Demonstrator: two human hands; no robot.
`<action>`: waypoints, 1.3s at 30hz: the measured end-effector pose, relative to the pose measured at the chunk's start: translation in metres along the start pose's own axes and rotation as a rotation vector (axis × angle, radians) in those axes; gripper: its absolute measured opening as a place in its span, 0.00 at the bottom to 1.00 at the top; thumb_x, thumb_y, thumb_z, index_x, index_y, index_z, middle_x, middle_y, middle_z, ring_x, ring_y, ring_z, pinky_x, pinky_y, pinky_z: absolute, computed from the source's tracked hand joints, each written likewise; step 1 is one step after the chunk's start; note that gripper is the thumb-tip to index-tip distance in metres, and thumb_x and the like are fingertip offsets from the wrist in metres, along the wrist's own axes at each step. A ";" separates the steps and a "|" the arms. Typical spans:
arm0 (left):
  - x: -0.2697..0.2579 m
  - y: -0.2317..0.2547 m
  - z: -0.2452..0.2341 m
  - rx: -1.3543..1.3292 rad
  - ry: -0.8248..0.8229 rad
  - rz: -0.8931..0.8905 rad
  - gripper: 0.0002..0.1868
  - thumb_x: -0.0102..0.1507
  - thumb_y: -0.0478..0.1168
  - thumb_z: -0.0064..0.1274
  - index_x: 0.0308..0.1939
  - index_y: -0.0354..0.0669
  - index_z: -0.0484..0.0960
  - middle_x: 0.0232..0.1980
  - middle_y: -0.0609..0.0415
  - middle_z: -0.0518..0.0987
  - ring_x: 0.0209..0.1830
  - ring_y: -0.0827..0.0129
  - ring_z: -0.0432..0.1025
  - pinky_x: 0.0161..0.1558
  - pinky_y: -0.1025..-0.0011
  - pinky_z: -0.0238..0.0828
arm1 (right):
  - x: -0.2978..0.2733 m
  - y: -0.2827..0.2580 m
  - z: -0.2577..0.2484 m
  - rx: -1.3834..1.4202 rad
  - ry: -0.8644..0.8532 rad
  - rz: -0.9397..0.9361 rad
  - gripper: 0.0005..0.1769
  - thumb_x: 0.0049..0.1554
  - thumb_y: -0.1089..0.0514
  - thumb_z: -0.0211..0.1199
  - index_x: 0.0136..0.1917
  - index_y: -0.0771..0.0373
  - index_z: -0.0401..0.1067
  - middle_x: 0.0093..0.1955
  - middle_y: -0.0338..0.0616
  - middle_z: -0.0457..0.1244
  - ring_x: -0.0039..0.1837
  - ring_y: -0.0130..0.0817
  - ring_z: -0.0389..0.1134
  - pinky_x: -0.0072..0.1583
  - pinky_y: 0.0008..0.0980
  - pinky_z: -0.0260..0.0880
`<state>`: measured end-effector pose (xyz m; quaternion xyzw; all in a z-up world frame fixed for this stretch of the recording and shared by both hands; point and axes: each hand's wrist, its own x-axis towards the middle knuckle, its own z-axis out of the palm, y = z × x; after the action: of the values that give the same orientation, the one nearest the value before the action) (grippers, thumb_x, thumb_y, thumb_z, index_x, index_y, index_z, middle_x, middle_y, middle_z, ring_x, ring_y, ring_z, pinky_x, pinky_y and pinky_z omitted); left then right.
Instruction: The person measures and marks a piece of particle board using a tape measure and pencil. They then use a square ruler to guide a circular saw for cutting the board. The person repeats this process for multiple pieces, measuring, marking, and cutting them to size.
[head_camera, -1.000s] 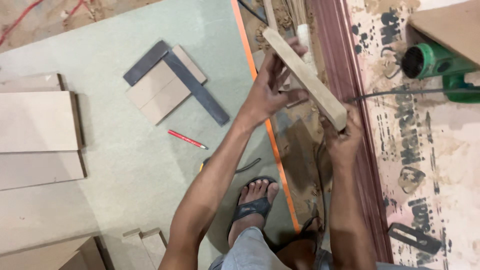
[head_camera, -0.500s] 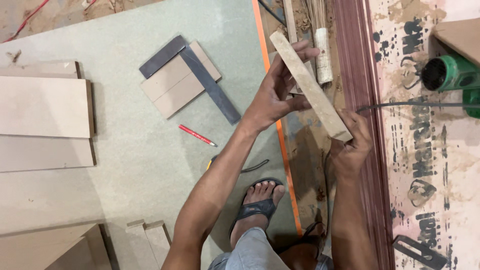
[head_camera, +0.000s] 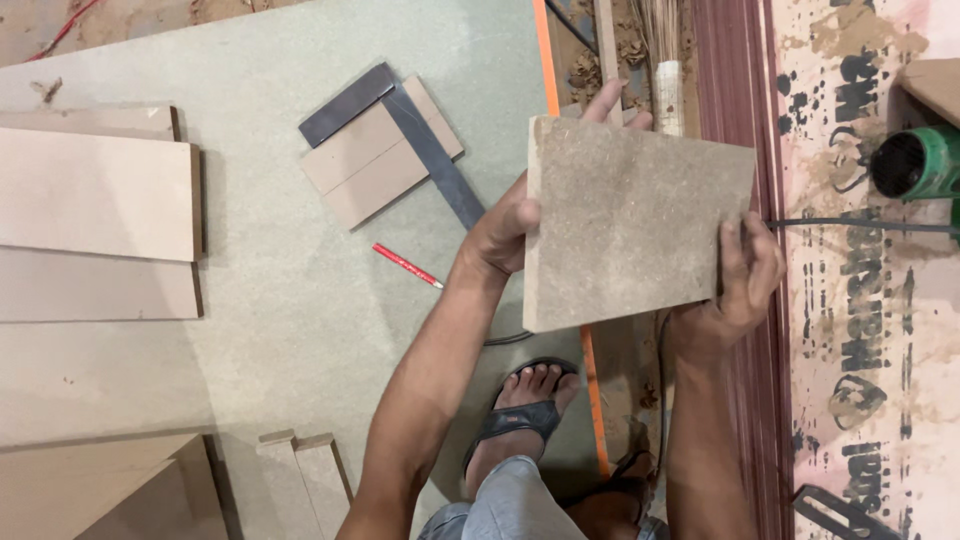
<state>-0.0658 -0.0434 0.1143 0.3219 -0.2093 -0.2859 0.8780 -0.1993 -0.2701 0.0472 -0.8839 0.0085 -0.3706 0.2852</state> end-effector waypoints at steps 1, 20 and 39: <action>-0.001 0.003 0.000 0.023 0.014 -0.006 0.82 0.40 0.71 0.73 0.84 0.47 0.39 0.85 0.37 0.53 0.86 0.47 0.52 0.80 0.46 0.54 | 0.002 -0.002 0.001 0.051 0.006 0.015 0.31 0.64 0.47 0.72 0.76 0.57 0.70 0.73 0.53 0.61 0.75 0.51 0.63 0.75 0.48 0.73; -0.031 -0.035 -0.059 0.451 0.374 -0.216 0.47 0.63 0.74 0.47 0.73 0.43 0.73 0.71 0.40 0.75 0.74 0.44 0.69 0.73 0.48 0.68 | -0.009 0.038 0.006 0.919 -0.281 1.395 0.46 0.54 0.41 0.71 0.73 0.74 0.62 0.70 0.60 0.63 0.70 0.48 0.68 0.67 0.44 0.72; -0.111 0.068 -0.235 1.941 0.831 -0.600 0.84 0.36 0.70 0.78 0.82 0.47 0.40 0.80 0.24 0.42 0.80 0.26 0.37 0.76 0.34 0.32 | 0.010 0.087 -0.002 0.803 -0.171 0.972 0.39 0.60 0.36 0.72 0.67 0.71 0.69 0.64 0.52 0.67 0.64 0.43 0.71 0.65 0.43 0.74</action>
<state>0.0063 0.1750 -0.0251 0.9850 0.0539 -0.0706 0.1480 -0.1763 -0.3463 0.0098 -0.6296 0.2465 -0.1013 0.7298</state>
